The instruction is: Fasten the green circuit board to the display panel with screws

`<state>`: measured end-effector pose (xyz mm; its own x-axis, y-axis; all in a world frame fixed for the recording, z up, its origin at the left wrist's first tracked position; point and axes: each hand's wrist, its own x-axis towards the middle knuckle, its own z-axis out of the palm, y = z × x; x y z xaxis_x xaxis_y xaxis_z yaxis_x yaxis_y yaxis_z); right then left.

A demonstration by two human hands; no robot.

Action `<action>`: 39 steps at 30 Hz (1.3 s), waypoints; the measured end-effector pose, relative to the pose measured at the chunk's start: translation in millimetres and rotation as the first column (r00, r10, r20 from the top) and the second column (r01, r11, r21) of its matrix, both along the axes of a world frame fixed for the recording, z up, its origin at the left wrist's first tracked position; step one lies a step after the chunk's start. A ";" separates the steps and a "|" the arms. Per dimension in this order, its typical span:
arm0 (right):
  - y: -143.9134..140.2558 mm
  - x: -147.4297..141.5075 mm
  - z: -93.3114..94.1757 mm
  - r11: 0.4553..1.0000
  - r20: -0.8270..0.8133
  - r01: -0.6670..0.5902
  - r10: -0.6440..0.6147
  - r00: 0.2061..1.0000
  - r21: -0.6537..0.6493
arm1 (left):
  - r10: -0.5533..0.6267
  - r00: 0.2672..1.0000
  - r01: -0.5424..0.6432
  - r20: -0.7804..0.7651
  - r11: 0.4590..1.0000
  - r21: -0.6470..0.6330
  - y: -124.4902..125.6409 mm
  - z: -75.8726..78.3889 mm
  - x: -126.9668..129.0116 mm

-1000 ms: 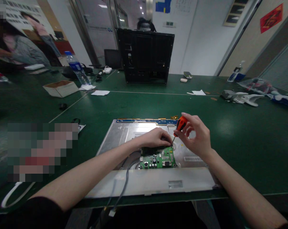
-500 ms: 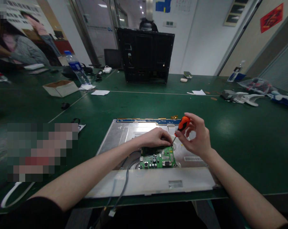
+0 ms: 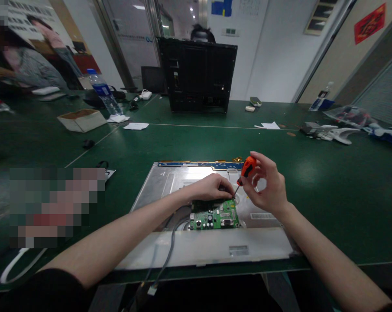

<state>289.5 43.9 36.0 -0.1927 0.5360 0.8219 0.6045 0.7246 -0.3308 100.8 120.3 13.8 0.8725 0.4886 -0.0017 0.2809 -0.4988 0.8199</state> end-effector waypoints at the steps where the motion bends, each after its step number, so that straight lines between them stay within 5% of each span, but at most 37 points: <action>1: -0.1 0.1 -0.2 1.000 -0.002 -0.001 0.001 1.000 -0.004 | 0.000 1.000 0.000 0.001 1.000 -0.004 0.0 -0.1 0.0; 39: 2.6 -2.4 -0.3 1.000 0.029 0.012 -0.012 1.000 0.010 | -0.018 1.000 0.019 -0.009 1.000 0.021 -1.5 2.4 -0.6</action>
